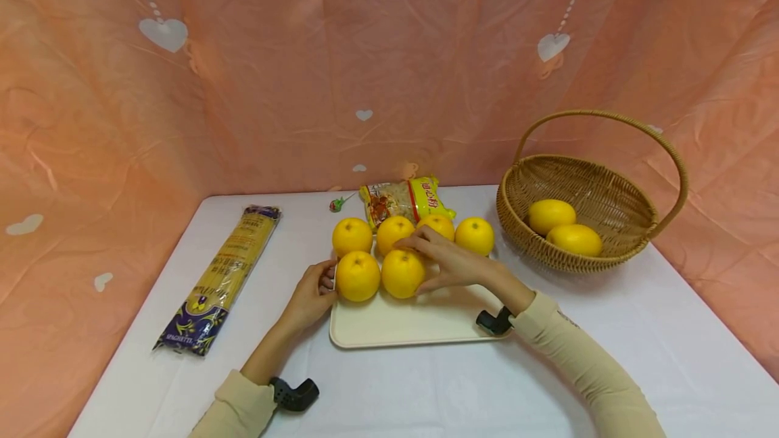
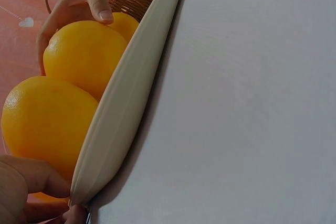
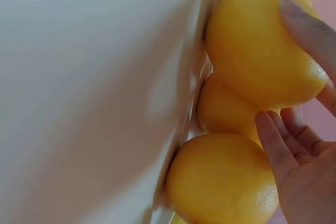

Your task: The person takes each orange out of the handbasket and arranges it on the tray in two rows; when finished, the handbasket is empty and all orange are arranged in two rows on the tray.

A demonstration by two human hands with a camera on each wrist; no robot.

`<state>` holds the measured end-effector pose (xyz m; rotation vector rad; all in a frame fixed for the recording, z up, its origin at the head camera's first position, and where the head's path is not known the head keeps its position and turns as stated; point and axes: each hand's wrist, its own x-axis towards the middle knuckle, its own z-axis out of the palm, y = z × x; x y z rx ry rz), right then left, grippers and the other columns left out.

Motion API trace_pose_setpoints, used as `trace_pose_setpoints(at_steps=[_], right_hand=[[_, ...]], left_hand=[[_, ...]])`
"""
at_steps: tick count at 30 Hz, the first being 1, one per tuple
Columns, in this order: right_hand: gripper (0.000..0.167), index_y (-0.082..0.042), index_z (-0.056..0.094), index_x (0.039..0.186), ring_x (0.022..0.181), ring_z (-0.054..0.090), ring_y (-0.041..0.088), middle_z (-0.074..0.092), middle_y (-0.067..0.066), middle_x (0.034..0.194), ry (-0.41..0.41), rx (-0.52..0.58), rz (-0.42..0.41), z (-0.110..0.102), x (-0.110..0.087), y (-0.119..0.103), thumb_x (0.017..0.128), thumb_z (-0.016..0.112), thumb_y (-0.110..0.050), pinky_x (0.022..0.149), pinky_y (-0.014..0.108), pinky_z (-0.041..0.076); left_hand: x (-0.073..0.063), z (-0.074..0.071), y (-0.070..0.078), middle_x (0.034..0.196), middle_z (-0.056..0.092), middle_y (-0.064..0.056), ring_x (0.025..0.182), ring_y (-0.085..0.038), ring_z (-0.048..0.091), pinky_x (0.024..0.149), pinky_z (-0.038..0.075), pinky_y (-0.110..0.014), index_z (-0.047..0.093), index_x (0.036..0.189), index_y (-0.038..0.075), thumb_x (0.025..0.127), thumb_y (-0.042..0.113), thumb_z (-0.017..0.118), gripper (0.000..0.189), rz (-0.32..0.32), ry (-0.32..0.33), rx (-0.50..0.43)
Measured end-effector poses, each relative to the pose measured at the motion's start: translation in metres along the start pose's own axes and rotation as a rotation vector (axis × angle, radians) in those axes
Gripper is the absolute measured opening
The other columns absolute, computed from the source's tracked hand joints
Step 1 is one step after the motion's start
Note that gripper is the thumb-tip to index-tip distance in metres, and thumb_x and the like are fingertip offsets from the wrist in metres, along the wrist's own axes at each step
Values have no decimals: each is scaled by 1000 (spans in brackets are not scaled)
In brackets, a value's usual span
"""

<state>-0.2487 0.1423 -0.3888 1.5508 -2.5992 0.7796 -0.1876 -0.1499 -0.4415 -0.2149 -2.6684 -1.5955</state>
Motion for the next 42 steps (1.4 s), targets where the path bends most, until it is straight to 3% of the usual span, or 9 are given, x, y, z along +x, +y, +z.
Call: trace_pose_setpoints(at_steps=[11, 18, 27, 42], right_hand=[[83, -14, 45, 135, 105, 44, 18, 43, 3, 116, 22, 5, 0, -2, -3, -3, 64, 84, -36, 89, 33, 41], [74, -15, 48, 132, 108, 43, 13, 45, 1, 121, -1, 12, -20, 0, -4, -2, 70, 80, -38, 94, 33, 41], [71, -11, 50, 129, 111, 44, 14, 49, 1, 122, 41, -22, -28, -1, -4, -2, 70, 79, -39, 96, 35, 40], [81, -14, 43, 136, 110, 42, 15, 43, 3, 123, 16, 1, 1, 5, -3, -4, 69, 80, -39, 97, 37, 39]], left_hand=[[1, 0, -3, 107, 46, -20, 88, -24, 48, 69, 43, -19, 41, 131, -12, 73, -12, 55, 60, -5, -14, 0], [2, 0, -3, 106, 46, -20, 88, -24, 48, 69, 43, -19, 41, 130, -12, 72, -12, 56, 60, -1, -12, -2], [0, 0, 0, 105, 47, -19, 87, -24, 47, 68, 43, -18, 42, 130, -12, 72, -12, 56, 59, -5, 3, -5], [1, 0, -3, 105, 46, -19, 87, -24, 47, 69, 43, -18, 41, 130, -13, 73, -12, 56, 59, 2, -7, -8]])
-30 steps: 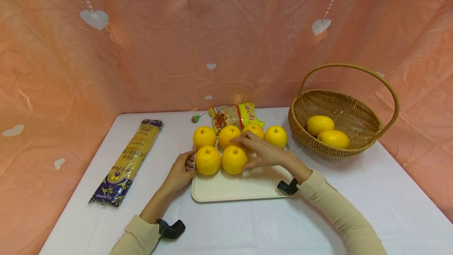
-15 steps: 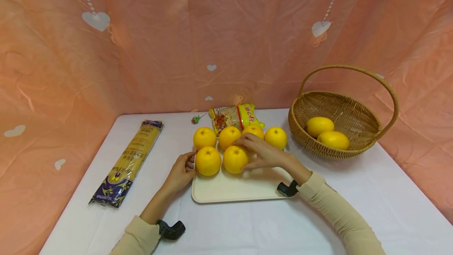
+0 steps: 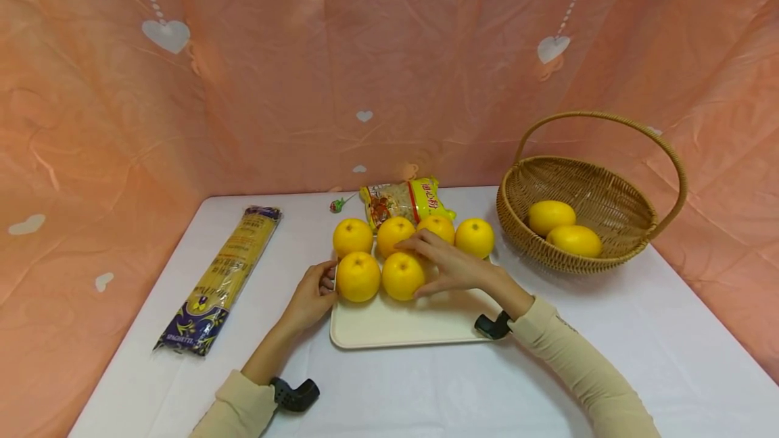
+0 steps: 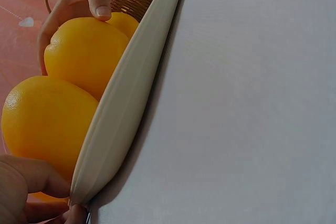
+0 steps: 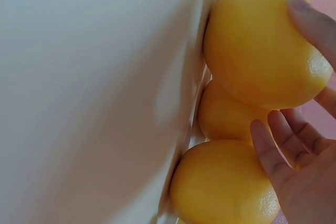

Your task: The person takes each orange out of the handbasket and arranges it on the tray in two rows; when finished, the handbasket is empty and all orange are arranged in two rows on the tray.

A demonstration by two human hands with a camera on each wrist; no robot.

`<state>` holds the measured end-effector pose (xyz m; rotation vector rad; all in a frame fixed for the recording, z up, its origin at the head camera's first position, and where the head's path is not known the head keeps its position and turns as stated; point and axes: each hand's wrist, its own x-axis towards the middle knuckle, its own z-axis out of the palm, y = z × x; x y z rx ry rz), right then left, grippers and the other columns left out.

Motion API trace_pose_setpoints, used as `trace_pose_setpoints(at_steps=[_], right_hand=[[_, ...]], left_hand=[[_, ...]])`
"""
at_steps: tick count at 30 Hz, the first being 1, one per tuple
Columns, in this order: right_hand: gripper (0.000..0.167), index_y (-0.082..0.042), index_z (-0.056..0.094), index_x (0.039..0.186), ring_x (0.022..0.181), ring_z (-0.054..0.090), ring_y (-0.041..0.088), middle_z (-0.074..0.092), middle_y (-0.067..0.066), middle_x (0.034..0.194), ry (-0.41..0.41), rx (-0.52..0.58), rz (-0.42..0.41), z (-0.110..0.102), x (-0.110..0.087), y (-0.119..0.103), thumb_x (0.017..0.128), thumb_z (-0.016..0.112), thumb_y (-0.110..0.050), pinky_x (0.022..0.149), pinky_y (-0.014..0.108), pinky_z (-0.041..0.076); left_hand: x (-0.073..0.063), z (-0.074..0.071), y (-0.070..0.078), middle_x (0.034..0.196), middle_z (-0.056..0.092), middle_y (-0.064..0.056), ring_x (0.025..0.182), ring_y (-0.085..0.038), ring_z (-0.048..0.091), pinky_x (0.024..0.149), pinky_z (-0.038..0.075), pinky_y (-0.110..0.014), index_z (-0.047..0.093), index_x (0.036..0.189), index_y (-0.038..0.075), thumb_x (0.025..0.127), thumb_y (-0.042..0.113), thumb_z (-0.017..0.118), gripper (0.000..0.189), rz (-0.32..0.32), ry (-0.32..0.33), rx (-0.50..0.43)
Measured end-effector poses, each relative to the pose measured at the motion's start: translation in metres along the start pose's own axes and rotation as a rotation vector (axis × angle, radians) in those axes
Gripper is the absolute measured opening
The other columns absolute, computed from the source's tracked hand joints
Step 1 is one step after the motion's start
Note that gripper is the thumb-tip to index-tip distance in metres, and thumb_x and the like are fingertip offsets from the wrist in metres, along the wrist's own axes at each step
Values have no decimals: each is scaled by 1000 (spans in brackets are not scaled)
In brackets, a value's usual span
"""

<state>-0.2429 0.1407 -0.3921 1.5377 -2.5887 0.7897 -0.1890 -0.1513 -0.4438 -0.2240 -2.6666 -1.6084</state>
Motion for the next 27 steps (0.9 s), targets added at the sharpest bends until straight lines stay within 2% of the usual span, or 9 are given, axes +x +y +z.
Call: trace_pose_setpoints(at_steps=[9, 18, 22, 27], right_hand=[[80, -22, 42, 138, 109, 41, 15, 41, 5, 125, -34, -23, -15, 0, -1, 0, 69, 81, -36, 92, 35, 40], [78, -18, 42, 139, 125, 35, 18, 38, 5, 138, -53, 20, -37, -4, -4, -1, 71, 79, -27, 101, 41, 35], [77, -14, 41, 139, 123, 36, 20, 38, 5, 137, -19, 86, -14, -10, -6, 1, 72, 78, -25, 100, 41, 36], [70, -10, 43, 136, 112, 46, 24, 43, 8, 134, 102, 150, -7, -22, -10, 3, 76, 77, -20, 92, 41, 42]], left_hand=[[0, 0, 1, 105, 46, -19, 87, -24, 47, 69, 43, -18, 41, 130, -13, 73, -12, 56, 59, -2, -4, -1], [0, 1, 0, 106, 46, -19, 88, -24, 47, 70, 42, -19, 41, 131, -12, 74, -12, 56, 59, -13, -7, 3], [0, 0, 0, 107, 46, -19, 89, -24, 47, 70, 42, -20, 41, 131, -12, 74, -12, 56, 59, -15, -12, 1], [0, 0, 0, 106, 45, -19, 89, -24, 47, 70, 43, -20, 41, 131, -12, 73, -12, 56, 59, -11, -12, -2]])
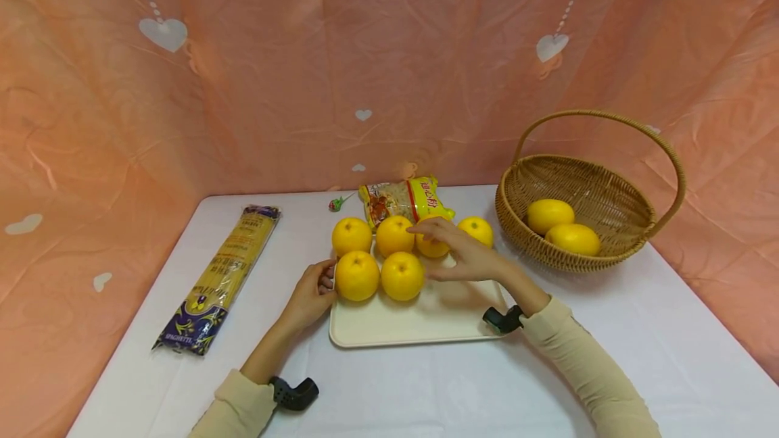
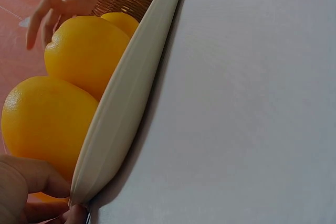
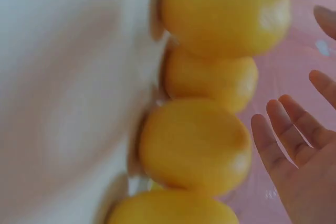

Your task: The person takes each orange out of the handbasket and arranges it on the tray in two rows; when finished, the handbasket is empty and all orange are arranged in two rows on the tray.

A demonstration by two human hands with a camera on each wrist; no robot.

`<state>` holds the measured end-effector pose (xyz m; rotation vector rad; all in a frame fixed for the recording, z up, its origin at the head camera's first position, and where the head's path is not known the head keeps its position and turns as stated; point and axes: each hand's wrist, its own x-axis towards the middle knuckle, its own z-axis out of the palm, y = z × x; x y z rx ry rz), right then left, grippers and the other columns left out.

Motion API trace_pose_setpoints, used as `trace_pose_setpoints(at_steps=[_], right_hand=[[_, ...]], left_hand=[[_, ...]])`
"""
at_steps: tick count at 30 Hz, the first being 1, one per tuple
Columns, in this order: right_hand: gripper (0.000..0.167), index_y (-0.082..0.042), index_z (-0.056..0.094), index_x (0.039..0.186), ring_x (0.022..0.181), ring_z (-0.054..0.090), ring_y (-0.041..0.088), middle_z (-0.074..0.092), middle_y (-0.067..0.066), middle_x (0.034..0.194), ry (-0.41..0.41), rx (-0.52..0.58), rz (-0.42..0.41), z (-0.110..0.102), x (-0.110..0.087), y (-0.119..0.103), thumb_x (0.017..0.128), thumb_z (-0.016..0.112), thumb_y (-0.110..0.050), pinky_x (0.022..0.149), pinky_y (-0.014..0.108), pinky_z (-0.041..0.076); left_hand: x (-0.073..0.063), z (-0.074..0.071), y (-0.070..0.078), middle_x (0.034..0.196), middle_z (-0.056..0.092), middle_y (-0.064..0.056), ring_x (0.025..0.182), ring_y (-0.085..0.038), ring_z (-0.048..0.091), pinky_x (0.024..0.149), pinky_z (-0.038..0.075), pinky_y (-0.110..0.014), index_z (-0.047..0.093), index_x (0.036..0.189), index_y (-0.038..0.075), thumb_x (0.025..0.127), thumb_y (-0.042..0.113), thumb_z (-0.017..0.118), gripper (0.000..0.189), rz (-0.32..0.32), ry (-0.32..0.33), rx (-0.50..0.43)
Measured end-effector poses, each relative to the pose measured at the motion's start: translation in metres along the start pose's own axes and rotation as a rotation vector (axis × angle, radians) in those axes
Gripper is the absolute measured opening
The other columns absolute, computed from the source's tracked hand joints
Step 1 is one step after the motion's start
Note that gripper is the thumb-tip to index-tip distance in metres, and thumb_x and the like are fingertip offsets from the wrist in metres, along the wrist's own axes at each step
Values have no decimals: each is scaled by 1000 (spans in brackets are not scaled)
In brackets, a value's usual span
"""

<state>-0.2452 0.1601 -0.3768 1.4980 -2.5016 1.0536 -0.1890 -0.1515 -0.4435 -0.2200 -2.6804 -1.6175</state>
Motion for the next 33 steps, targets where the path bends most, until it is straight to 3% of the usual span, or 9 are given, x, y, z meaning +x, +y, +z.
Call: trace_pose_setpoints(at_steps=[6, 11, 14, 18, 23, 28, 33], right_hand=[[59, -1, 48, 128, 106, 51, 32, 51, 17, 125, 151, 26, -14, -22, -11, -7, 75, 74, -1, 87, 46, 46], [47, 5, 54, 119, 103, 53, 18, 56, 17, 116, 266, -26, 35, -43, -23, -24, 75, 69, 10, 86, 43, 47], [42, 7, 57, 114, 101, 51, 9, 58, 18, 111, 330, -53, 36, -57, -32, -32, 74, 67, 14, 87, 32, 47], [40, 4, 60, 112, 101, 50, 5, 58, 15, 109, 376, -105, 68, -78, -45, -24, 74, 67, 15, 88, 19, 43], [33, -4, 62, 115, 96, 55, 15, 61, 8, 109, 321, -208, 268, -113, -56, -15, 82, 68, -3, 84, 22, 45], [34, -4, 60, 118, 97, 55, 24, 61, 13, 112, 205, -234, 488, -148, -57, -12, 87, 64, -17, 79, 24, 45], [41, 3, 55, 122, 103, 55, 33, 59, 22, 116, 87, -214, 606, -171, -57, 4, 89, 61, -22, 87, 43, 46]], left_hand=[[1, 1, 0, 107, 46, -19, 89, -24, 47, 71, 43, -20, 40, 132, -12, 74, -12, 56, 60, -4, -1, 5], [1, 2, -1, 107, 46, -18, 89, -24, 47, 71, 43, -20, 40, 132, -11, 74, -12, 56, 60, 1, 4, 8], [1, 2, -1, 107, 46, -19, 89, -24, 47, 70, 43, -20, 40, 131, -12, 74, -12, 56, 60, 5, 1, 6], [1, 2, 0, 108, 45, -19, 89, -24, 47, 71, 43, -20, 40, 132, -11, 74, -12, 56, 59, 0, -3, 3], [2, 1, 2, 109, 46, -19, 90, -24, 46, 72, 43, -21, 40, 132, -10, 75, -12, 56, 60, -16, 2, 9], [1, 0, 3, 110, 46, -18, 90, -24, 46, 73, 43, -24, 40, 133, -10, 76, -11, 56, 60, -26, 0, 24], [0, 0, 1, 108, 46, -18, 90, -24, 47, 72, 44, -22, 40, 132, -10, 75, -12, 56, 60, -16, -1, 18]])
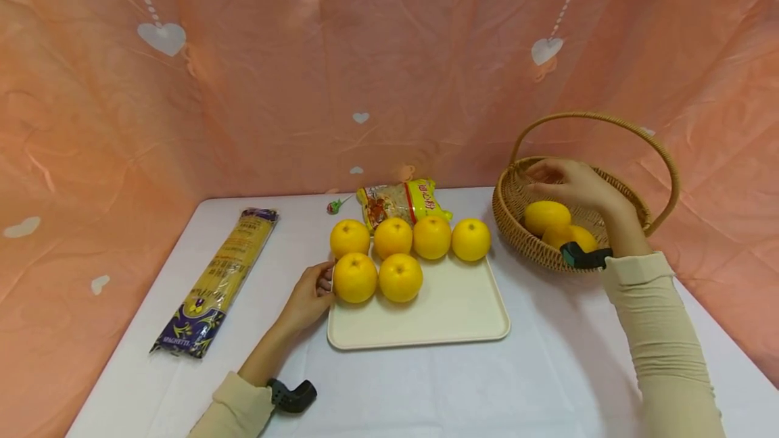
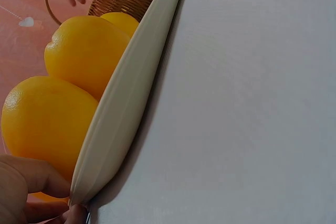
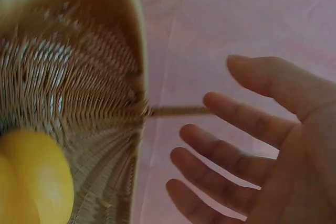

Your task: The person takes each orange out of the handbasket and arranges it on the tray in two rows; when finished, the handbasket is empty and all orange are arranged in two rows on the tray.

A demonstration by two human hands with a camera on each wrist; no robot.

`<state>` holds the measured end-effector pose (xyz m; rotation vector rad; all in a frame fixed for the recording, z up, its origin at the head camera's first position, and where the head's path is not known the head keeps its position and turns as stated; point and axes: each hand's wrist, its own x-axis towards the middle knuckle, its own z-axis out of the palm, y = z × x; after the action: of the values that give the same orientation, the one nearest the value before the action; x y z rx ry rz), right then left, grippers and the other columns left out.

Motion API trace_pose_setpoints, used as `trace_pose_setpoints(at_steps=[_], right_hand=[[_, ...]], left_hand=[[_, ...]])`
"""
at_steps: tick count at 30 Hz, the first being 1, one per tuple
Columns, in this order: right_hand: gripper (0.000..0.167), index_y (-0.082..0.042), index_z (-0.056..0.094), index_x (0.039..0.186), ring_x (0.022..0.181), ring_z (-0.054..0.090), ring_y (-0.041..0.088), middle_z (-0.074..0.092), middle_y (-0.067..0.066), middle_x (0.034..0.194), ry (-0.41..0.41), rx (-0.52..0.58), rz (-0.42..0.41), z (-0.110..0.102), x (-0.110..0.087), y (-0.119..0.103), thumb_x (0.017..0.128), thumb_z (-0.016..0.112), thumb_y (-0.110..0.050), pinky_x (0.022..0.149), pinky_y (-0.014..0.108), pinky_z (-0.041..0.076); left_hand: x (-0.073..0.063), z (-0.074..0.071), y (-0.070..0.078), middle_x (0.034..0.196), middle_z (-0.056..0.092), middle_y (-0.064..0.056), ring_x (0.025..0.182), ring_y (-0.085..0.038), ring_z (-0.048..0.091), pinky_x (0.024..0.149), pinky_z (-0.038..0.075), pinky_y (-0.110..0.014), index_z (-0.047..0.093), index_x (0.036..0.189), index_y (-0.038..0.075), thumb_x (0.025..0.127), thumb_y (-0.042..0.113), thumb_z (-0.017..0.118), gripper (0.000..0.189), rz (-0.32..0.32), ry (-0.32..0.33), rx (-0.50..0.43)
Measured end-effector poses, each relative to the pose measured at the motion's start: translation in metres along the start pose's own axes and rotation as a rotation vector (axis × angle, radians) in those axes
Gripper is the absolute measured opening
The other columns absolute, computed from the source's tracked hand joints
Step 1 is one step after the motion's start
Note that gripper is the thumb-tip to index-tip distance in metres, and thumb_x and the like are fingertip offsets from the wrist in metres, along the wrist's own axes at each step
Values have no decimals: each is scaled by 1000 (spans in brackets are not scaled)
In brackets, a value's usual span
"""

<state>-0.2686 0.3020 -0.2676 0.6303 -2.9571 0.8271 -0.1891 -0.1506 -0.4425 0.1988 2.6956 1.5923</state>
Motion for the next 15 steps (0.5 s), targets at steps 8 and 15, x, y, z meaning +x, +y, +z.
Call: trace_pose_setpoints(at_steps=[8, 15], right_hand=[[41, 10, 54, 120, 102, 55, 40, 55, 29, 118, -133, -54, 15, -4, 22, 28, 89, 60, -16, 87, 53, 44], [43, 8, 52, 122, 103, 52, 42, 54, 30, 117, -197, -65, 49, 6, 31, 50, 86, 62, -14, 86, 54, 43]], left_hand=[[-2, 1, 0, 107, 46, -19, 89, -24, 46, 69, 42, -19, 41, 132, -11, 74, -13, 55, 60, 4, 6, -24], [-2, 2, -1, 107, 46, -19, 88, -23, 47, 69, 42, -18, 41, 132, -11, 74, -13, 55, 60, 6, 10, -31]])
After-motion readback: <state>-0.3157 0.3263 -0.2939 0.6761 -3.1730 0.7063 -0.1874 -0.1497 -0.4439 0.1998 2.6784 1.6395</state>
